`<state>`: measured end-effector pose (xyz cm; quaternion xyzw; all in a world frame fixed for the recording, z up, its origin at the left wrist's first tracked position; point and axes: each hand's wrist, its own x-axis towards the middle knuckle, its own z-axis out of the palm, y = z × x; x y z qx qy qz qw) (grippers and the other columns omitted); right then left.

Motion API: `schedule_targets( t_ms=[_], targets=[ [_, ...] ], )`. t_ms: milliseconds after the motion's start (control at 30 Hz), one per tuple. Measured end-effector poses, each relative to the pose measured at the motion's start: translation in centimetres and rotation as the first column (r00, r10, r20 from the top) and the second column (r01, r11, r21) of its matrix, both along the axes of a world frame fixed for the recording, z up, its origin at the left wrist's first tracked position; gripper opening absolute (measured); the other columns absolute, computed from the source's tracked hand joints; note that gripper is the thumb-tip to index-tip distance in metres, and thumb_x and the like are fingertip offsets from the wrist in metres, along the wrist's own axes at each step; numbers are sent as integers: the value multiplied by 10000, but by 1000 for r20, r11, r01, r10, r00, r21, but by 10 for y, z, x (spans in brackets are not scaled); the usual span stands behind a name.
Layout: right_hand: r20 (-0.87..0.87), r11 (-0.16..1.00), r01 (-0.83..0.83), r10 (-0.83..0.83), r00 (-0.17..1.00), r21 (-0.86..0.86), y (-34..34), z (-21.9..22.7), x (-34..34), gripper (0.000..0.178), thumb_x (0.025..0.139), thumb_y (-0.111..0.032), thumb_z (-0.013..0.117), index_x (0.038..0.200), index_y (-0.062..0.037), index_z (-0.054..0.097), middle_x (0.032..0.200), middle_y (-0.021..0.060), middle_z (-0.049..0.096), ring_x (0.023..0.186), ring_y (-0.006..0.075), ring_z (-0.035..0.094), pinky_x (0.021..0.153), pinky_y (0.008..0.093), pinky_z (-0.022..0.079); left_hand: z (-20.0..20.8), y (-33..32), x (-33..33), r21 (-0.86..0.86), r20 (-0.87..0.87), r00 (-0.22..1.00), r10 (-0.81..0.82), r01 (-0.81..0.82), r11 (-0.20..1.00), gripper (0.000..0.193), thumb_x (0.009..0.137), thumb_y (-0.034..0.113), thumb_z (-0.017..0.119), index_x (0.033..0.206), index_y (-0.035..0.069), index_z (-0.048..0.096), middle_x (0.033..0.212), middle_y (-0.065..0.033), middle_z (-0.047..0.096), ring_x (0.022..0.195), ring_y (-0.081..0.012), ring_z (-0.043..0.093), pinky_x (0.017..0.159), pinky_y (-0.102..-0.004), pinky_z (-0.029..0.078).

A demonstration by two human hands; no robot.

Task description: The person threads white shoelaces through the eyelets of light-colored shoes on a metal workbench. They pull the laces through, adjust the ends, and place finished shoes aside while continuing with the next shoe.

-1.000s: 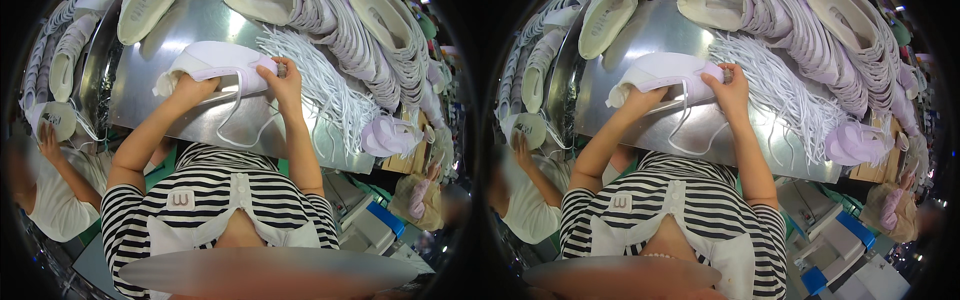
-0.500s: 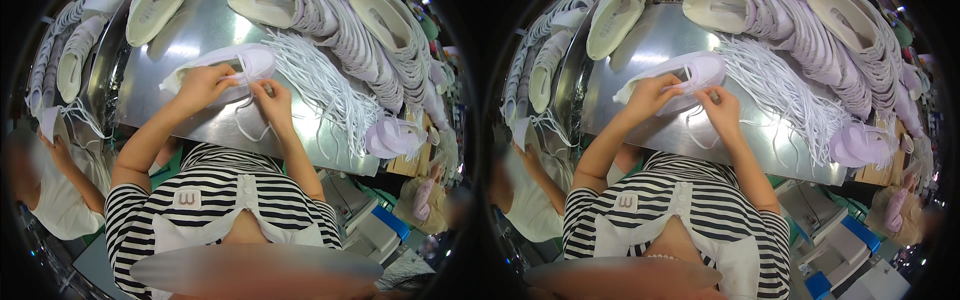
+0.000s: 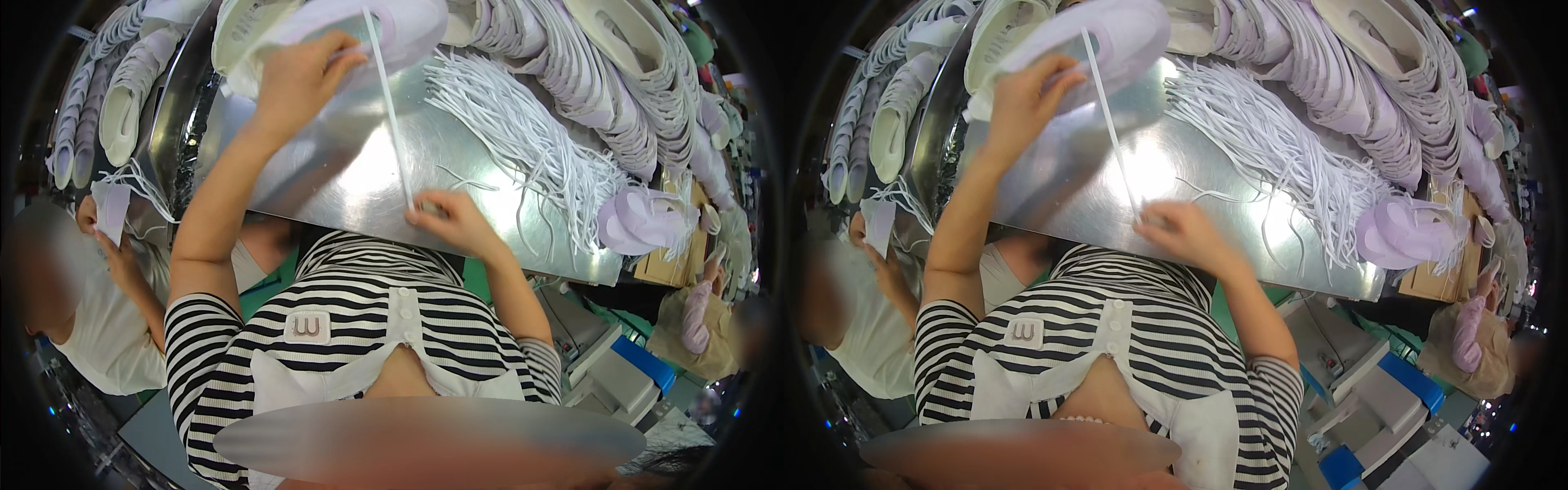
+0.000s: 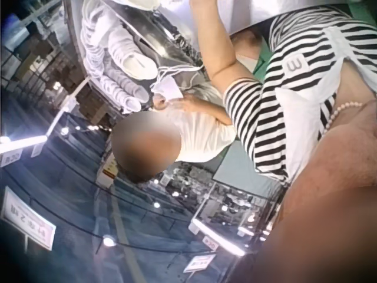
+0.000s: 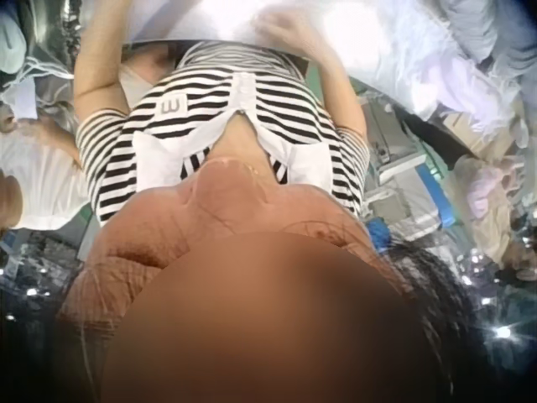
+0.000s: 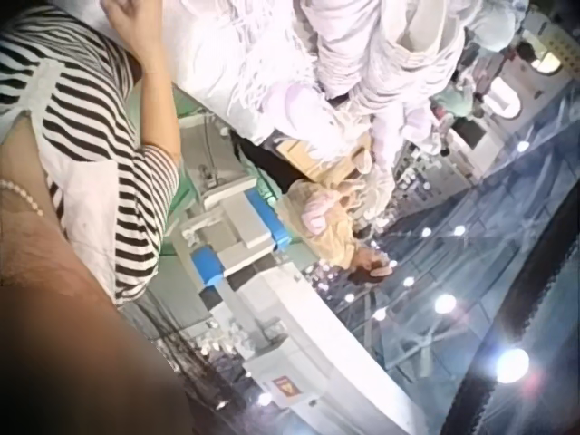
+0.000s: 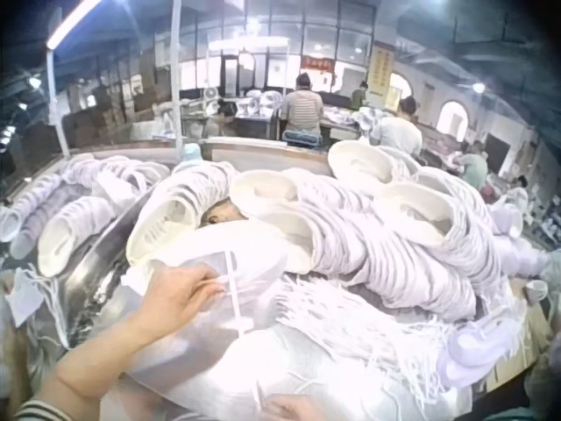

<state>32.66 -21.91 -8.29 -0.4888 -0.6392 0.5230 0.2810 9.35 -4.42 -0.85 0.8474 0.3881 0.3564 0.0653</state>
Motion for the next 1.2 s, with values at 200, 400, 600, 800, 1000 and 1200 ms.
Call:
schedule_targets(
  t_ms=[200,400,600,800,1000,1200],
  targets=[
    [111,989,125,-115,987,-80,-88,14,48,101,851,-87,698,926,-19,684,781,27,583,612,113,467,550,257,361,41,28,1,82,-33,998,-45,47,996,206,916,209,686,1033,41,672,831,-103,692,696,-127,644,639,-260,488],
    [-141,823,511,-553,821,-249,-59,18,38,137,875,-100,700,962,5,714,897,4,668,783,63,561,636,215,431,-58,-32,29,-361,-326,876,-354,231,903,190,883,291,651,962,123,692,793,-102,689,752,-315,668,653,-431,502],
    [-361,803,596,-549,754,23,42,0,9,184,853,-95,726,1002,13,719,852,15,702,728,57,562,672,208,445,-63,-44,31,-361,-335,864,-375,250,899,205,906,273,621,995,113,712,852,-91,701,807,-295,667,689,-416,509],
    [-281,832,540,-492,824,127,77,-21,2,156,850,-90,725,983,-9,724,841,12,698,752,66,575,706,218,464,-52,-49,39,-346,-366,862,-352,225,911,219,934,250,586,1036,109,719,894,-97,683,872,-291,652,736,-401,509],
    [-248,842,512,-466,850,173,87,-28,7,161,864,-131,720,971,-10,713,831,26,691,750,73,574,705,230,466,-49,-47,57,-494,-388,873,-298,76,866,231,897,314,636,971,121,738,851,-83,708,795,-290,671,696,-400,518],
    [-263,696,672,-618,740,254,83,-34,6,270,863,-218,704,1036,-21,639,896,205,684,812,313,676,707,372,508,-65,-36,65,-589,-329,918,-221,-17,808,294,835,406,690,854,118,746,754,-78,701,693,-289,657,619,-380,493]
  ],
)
